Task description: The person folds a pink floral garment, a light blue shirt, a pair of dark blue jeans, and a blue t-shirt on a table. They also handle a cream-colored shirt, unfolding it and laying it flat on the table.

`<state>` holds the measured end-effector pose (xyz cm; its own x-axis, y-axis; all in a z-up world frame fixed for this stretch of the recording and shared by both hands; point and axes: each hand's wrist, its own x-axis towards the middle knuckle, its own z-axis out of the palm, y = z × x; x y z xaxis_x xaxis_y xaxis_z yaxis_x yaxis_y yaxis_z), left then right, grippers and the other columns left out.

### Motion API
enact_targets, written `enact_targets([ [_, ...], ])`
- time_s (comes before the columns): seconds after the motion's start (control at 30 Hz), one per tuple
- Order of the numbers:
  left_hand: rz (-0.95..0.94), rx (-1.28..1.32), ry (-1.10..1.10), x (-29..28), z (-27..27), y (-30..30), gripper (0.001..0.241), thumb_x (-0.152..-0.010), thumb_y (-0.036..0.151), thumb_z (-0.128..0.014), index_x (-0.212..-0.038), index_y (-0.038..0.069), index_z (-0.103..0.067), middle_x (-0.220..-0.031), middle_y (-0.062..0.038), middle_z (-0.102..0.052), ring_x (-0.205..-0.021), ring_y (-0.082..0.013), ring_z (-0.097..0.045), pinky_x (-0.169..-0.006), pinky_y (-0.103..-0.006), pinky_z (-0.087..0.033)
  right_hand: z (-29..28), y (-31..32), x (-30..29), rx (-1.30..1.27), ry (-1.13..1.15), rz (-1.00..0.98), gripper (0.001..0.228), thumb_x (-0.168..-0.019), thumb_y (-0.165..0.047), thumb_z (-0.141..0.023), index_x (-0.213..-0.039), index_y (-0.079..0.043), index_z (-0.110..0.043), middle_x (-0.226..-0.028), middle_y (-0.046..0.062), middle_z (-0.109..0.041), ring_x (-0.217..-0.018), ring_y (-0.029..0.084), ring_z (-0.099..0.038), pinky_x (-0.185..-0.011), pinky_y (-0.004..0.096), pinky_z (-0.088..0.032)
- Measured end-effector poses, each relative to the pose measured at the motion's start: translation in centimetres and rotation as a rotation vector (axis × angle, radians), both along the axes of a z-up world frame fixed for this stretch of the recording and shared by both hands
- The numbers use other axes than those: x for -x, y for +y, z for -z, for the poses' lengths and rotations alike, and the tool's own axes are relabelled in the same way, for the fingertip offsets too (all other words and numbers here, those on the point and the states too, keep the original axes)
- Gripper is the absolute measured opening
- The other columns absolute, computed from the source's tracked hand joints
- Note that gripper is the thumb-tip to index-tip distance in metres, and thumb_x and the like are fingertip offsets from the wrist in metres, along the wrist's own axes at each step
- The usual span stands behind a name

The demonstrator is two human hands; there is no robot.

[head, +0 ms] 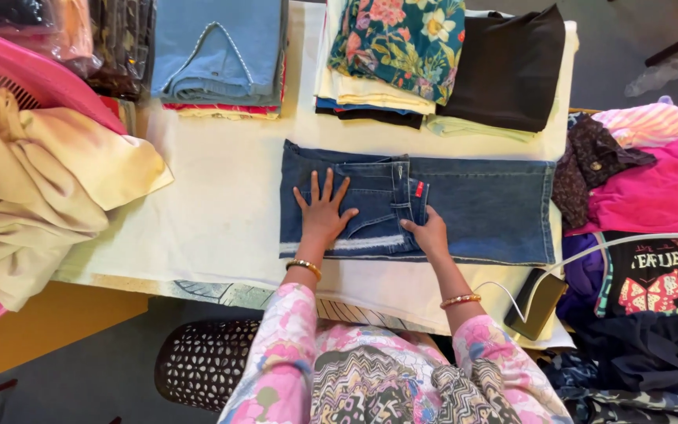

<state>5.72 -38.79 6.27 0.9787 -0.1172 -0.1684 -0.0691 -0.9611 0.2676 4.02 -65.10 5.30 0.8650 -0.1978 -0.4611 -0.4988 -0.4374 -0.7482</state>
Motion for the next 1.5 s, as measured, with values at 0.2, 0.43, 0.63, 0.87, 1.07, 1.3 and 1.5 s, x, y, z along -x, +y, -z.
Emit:
enact_targets([
  [0.2, 0.120, 0.105, -0.220, 2.6, 0.3, -4.9, 0.064, -0.100, 0.048, -0.058, -0.159, 0.036, -0.039, -0.174, 0.000, -0.016, -0.160, -0.0355, -0.007, -0.115, -0.0785, -0.002, -5.1, 4.7, 2.3, 0.632, -0.458, -0.511, 0.072, -0.085, -0.030, -0.078, -0.150, -0.022, -0.047, -0.161, 0.003, -0.034, -0.152, 0.027, -0.031, -0.119, 0.061, -0.023],
  [0.43, 0.161, 0.113, -0.106, 3.2, 0.9, -6.4, 0.063, -0.096, 0.047, -0.058, -0.155, 0.036, -0.041, -0.170, 0.001, -0.019, -0.157, -0.0363, -0.008, -0.112, -0.0811, -0.002, -0.1, 1.6, 3.6, 0.596, -0.381, -0.661, 0.065, -0.098, -0.038, -0.065, -0.157, -0.031, -0.039, -0.170, 0.000, -0.020, -0.157, 0.024, -0.013, -0.120, 0.065, -0.009],
  [0.63, 0.139, 0.295, -0.057, 2.4, 1.9, -3.0, 0.058, -0.099, 0.047, -0.060, -0.153, 0.031, -0.047, -0.169, 0.000, -0.026, -0.158, -0.0309, -0.012, -0.115, -0.0771, 0.000, -2.2, -5.8, 2.6, 0.288, -0.569, -0.303, 0.042, -0.085, -0.023, -0.076, -0.127, -0.020, -0.070, -0.143, 0.005, -0.062, -0.140, 0.028, -0.052, -0.119, 0.044, -0.041],
  [0.87, -0.849, 0.546, -0.159, 3.9, 2.2, 8.9, 0.058, -0.090, 0.031, -0.076, -0.142, 0.018, -0.056, -0.127, -0.014, -0.064, -0.121, -0.0293, -0.055, -0.105, -0.0498, -0.044, 2.2, -21.5, 3.8, 0.828, -0.349, 0.141, 0.093, -0.065, -0.033, -0.095, -0.143, -0.004, -0.053, -0.134, 0.023, -0.060, -0.124, 0.042, -0.050, -0.105, 0.050, -0.038],
  [1.07, -0.719, 0.377, -0.056, 3.5, -0.3, 7.5, 0.061, -0.081, 0.028, -0.081, -0.137, 0.017, -0.058, -0.120, -0.012, -0.063, -0.114, -0.0303, -0.058, -0.097, -0.0473, -0.044, 2.5, -27.1, 1.8, 0.489, 0.036, 0.217, 0.085, -0.066, -0.037, -0.095, -0.134, 0.000, -0.062, -0.118, 0.021, -0.071, -0.105, 0.035, -0.069, -0.090, 0.044, -0.053],
  [1.3, -0.011, 0.640, -0.375, 5.4, -1.7, -2.9, 0.038, -0.086, 0.021, -0.078, -0.122, 0.014, -0.069, -0.129, -0.012, -0.063, -0.120, -0.0321, -0.058, -0.104, -0.0438, -0.046, 1.5, -28.4, 1.7, -0.116, 0.077, 0.228, 0.048, -0.073, -0.007, -0.083, -0.119, 0.000, -0.072, -0.108, 0.008, -0.076, -0.089, 0.019, -0.070, -0.083, 0.035, -0.056],
  [1.5, -0.256, 1.496, 0.390, 5.0, 0.6, -4.9, 0.059, -0.102, 0.057, -0.049, -0.142, 0.014, -0.060, -0.133, -0.004, -0.066, -0.119, -0.0185, -0.063, -0.099, -0.0376, -0.047, -14.4, -11.9, 0.0, 0.085, -0.308, -0.095, 0.051, -0.078, -0.008, -0.080, -0.127, -0.002, -0.068, -0.105, 0.009, -0.076, -0.086, 0.015, -0.070, -0.077, 0.033, -0.058],
])
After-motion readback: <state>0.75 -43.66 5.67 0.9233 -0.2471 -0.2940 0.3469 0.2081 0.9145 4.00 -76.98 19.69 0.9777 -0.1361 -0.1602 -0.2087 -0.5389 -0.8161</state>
